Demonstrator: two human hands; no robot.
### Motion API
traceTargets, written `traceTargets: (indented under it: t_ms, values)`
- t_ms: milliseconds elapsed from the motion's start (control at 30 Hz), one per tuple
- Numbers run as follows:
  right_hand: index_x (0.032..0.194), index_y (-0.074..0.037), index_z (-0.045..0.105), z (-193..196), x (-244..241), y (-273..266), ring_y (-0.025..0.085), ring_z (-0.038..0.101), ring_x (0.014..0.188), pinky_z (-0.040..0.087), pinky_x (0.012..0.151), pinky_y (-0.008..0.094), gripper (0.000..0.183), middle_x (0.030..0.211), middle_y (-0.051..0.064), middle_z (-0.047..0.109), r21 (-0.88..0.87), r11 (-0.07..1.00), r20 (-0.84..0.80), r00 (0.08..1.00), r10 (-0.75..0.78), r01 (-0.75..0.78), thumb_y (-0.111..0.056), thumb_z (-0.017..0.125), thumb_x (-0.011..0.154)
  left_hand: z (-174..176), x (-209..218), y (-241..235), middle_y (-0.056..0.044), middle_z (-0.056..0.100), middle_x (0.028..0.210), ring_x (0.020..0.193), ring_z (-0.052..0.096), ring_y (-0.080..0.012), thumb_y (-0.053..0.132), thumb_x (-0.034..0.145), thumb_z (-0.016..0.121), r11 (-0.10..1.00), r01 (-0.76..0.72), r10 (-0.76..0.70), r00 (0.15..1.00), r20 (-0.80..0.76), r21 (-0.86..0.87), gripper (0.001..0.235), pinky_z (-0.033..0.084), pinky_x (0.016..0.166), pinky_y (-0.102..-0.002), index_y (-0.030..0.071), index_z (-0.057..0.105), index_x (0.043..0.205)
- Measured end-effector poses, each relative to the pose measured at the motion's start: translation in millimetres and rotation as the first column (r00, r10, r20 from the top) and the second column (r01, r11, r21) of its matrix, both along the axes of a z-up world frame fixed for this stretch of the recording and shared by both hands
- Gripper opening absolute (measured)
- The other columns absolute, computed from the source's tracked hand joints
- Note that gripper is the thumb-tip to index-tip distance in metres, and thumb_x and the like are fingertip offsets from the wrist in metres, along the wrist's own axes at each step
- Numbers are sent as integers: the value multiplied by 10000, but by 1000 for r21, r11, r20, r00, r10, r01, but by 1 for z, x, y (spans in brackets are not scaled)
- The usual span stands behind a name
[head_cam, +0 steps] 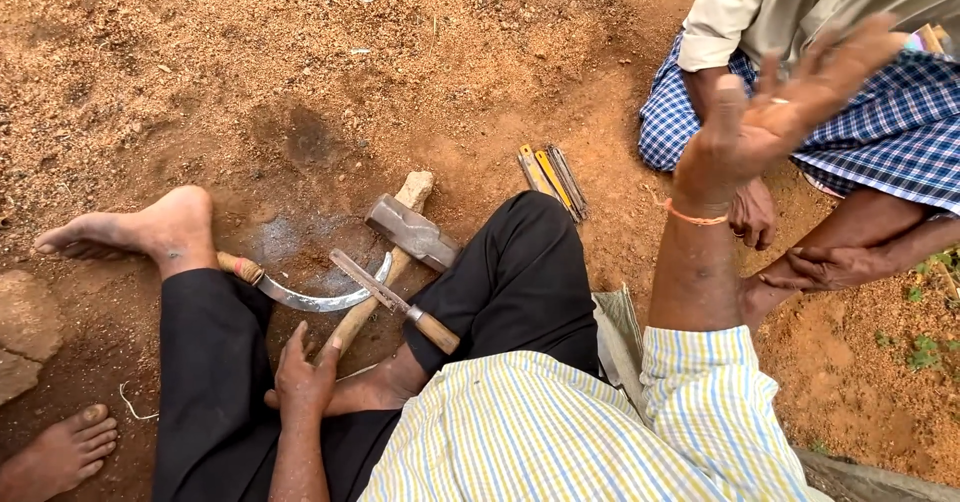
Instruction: Sharpening a curved blade or sickle using a metal rod or file against a hammer base.
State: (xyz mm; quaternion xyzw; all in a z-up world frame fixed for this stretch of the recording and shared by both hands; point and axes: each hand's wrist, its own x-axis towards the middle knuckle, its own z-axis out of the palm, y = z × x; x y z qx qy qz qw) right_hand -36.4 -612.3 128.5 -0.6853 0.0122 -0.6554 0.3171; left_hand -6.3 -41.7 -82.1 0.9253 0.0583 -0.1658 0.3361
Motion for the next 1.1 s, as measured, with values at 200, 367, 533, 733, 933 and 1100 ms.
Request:
traceTargets:
  t_ms: [200,367,533,733,933,1100]
  values:
    - [1707,-138,219,-48,13,125,283,302,1664,421,1302,445,864,1804,137,218,267,960,-622,747,234,-78,-122,719,1002,-13,-2,7,-179,609,1406,1219,662,-279,274,835,792,995,-40,43,998,41,-88,735,558,958,-419,92,525,1495]
    - [1612,-88,313,-128,-7,238,382,280,1564,273,1252,473,888,1675,213,313,285,832,-859,259,442,-475,-204,797,876,-30,-7,10,-181,627,1385,1131,705,-276,293,849,800,998,-14,24,990,140,-68,697,546,965,-411,84,551,1465]
    - [1562,-141,336,-147,-5,281,402,197,1521,236,1201,496,871,1643,191,270,254,775,-967,-152,203,-579,-238,805,834,-22,-5,7,-168,604,1407,1146,694,-266,279,847,798,996,-53,62,991,116,-74,693,537,974,-409,92,541,1462]
    - [1268,-125,700,-78,21,241,255,617,1085,489,960,394,382,1143,68,682,-69,872,-679,663,315,-485,-186,827,913,-15,-7,6,-161,591,1406,1162,678,-259,242,853,804,998,-16,20,997,70,-53,699,530,981,-410,92,515,1472]
    - [1057,-81,726,40,48,191,189,503,858,405,750,355,141,860,-6,540,-240,919,-157,947,280,-311,-179,792,980,-8,-6,1,-165,608,1373,1123,697,-262,232,852,799,998,22,-16,994,105,-58,689,549,954,-413,84,526,1467]
    - [992,-42,647,95,56,182,221,483,778,408,687,377,187,803,76,476,-286,915,171,924,341,-285,-214,720,995,-6,-7,10,-192,578,1444,1243,627,-324,283,879,789,999,32,-21,932,362,-24,679,518,1013,-435,51,531,1463]
